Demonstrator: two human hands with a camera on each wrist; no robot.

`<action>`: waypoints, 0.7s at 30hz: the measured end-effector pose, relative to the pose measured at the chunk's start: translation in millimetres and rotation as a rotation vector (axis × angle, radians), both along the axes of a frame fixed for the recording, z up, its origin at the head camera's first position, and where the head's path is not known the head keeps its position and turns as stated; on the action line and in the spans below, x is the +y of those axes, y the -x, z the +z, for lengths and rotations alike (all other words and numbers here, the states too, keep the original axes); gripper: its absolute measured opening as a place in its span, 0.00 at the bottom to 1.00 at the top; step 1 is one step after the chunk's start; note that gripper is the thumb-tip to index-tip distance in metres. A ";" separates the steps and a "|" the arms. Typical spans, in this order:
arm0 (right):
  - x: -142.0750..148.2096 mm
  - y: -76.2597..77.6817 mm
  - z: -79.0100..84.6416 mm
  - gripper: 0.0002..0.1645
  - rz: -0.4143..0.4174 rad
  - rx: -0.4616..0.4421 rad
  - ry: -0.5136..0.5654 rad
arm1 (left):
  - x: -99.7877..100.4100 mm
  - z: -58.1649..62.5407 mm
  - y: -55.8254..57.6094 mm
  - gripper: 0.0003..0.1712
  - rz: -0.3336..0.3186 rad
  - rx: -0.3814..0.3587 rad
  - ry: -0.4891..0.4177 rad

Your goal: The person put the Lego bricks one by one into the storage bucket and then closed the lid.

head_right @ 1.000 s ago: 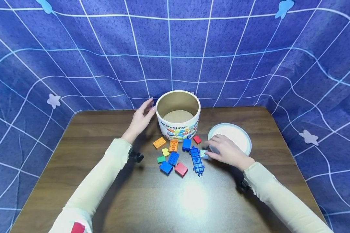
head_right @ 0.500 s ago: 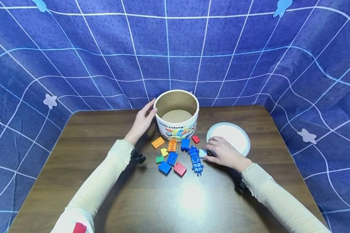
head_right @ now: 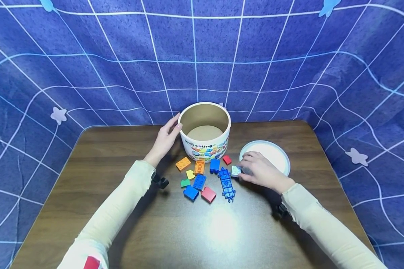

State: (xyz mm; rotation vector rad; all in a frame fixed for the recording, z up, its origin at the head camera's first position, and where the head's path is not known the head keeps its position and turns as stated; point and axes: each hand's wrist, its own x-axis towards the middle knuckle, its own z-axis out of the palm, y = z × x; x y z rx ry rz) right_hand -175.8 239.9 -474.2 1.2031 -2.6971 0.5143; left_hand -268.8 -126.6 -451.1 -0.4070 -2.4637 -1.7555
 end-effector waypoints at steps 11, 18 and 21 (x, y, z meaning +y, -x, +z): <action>0.8 16.3 45.5 0.21 0.035 0.097 0.092 | -1.3 -0.6 2.1 0.31 0.003 0.017 0.003; -1.9 24.9 69.4 0.19 0.016 0.107 0.104 | -0.7 -0.9 1.2 0.32 -0.003 -0.002 0.001; -4.3 28.8 76.7 0.18 0.015 0.117 0.102 | -0.5 -1.7 1.1 0.32 -0.001 -0.006 0.008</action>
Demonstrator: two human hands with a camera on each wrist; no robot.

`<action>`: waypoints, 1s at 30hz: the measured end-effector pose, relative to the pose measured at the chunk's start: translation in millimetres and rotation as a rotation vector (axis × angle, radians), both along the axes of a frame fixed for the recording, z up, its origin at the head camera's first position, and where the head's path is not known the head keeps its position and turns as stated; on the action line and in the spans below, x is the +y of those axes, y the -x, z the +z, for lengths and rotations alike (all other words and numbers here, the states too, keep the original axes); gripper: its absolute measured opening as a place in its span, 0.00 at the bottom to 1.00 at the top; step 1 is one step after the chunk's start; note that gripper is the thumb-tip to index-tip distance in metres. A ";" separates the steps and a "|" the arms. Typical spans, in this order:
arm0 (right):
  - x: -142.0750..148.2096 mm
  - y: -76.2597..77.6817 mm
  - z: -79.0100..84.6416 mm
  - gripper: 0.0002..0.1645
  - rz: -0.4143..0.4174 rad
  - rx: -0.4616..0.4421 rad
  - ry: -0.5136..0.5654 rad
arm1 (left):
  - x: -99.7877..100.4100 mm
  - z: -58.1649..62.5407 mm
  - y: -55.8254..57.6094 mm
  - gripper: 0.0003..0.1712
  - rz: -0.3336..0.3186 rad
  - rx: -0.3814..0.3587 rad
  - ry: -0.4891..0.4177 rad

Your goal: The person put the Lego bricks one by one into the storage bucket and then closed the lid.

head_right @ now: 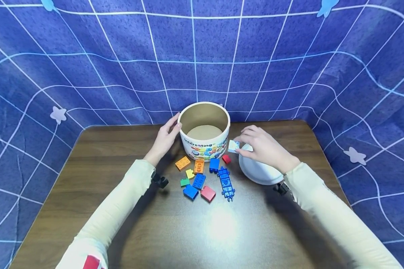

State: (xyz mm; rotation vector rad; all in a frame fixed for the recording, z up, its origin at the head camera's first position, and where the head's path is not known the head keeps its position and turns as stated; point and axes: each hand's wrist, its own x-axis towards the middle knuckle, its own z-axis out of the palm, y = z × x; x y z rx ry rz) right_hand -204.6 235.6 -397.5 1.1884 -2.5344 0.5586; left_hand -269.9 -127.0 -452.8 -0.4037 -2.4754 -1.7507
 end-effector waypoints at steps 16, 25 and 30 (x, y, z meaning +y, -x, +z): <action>-26.5 30.7 36.3 0.16 0.020 0.008 0.038 | -1.4 2.8 -0.7 0.32 0.003 -0.005 0.021; -47.6 51.3 43.6 0.14 -0.010 -0.014 0.045 | -0.9 4.3 -1.8 0.32 0.008 -0.013 0.025; -57.0 61.4 46.3 0.16 -0.048 -0.067 0.017 | 1.2 3.4 -2.9 0.32 0.011 -0.022 0.025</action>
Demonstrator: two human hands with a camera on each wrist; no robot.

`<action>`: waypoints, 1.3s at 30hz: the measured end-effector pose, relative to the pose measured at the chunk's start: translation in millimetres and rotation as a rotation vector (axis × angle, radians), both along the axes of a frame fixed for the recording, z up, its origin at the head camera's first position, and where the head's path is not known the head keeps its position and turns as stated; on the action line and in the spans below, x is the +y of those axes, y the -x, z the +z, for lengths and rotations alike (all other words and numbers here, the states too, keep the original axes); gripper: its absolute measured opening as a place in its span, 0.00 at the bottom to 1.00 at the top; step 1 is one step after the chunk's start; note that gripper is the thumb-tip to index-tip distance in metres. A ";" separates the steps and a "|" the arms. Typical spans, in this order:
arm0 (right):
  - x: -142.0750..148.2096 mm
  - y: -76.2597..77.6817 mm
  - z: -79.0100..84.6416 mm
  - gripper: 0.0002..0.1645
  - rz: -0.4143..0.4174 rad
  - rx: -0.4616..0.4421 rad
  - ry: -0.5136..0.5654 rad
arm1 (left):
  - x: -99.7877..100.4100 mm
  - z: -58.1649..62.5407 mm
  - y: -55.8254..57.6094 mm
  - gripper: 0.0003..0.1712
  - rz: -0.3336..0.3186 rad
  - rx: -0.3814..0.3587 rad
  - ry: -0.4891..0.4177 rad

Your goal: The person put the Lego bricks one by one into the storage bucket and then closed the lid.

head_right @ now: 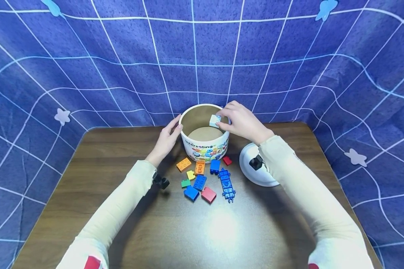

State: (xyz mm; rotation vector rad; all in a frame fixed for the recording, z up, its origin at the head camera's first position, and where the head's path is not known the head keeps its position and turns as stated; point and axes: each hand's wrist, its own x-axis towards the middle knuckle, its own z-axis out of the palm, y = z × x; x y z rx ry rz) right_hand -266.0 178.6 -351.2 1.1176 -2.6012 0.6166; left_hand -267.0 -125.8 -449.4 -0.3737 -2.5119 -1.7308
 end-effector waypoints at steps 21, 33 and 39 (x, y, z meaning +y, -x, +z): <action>-29.0 28.3 -5.5 0.19 -0.039 -0.052 -0.068 | 4.3 2.1 -0.7 0.32 -0.017 -0.003 -0.009; -38.6 30.1 -8.1 0.22 0.003 -0.069 -0.077 | 3.5 1.2 -0.1 0.31 -0.013 0.020 -0.022; -35.5 27.0 -10.0 0.21 0.011 -0.043 -0.083 | 0.8 0.5 -0.4 0.32 -0.006 0.009 -0.020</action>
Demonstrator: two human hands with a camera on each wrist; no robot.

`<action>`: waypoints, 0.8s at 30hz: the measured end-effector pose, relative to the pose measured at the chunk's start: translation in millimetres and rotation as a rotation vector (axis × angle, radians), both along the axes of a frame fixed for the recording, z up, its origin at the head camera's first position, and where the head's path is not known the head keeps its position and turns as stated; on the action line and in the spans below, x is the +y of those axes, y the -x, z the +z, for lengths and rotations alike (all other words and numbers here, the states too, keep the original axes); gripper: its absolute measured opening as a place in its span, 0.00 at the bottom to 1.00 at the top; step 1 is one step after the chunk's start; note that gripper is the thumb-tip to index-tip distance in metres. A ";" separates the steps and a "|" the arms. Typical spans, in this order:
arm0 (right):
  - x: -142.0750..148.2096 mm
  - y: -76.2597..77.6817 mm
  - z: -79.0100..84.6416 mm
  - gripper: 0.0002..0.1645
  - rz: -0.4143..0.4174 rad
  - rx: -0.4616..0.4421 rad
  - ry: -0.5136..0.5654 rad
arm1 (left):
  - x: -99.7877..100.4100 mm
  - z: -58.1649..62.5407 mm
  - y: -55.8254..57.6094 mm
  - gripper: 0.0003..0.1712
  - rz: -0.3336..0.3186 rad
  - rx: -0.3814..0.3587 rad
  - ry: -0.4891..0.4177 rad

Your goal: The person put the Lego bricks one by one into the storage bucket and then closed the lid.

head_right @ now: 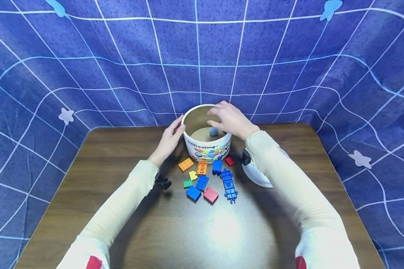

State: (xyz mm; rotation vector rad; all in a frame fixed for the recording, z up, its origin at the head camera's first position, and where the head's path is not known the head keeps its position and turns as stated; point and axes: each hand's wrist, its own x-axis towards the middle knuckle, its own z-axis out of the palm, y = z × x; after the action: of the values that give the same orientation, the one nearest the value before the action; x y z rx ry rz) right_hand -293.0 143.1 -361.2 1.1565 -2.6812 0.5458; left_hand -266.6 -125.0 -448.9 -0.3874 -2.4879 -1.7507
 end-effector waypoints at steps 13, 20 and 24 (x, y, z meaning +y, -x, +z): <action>27.1 -33.2 10.5 0.16 0.000 0.069 0.068 | -0.1 1.4 -1.8 0.32 0.000 -0.014 0.020; 45.6 -51.2 4.5 0.14 0.036 0.120 0.106 | 0.5 0.7 -1.5 0.32 0.004 -0.012 0.027; 54.7 -63.3 0.6 0.14 0.052 0.120 0.109 | 0.5 -0.6 -0.2 0.32 0.016 0.006 0.025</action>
State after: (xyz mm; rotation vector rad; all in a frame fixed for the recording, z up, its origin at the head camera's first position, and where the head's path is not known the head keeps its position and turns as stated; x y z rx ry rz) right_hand -229.7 197.7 -360.6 1.1924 -2.4946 0.6023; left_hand -266.4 -124.5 -449.5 -0.3727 -2.5043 -1.7116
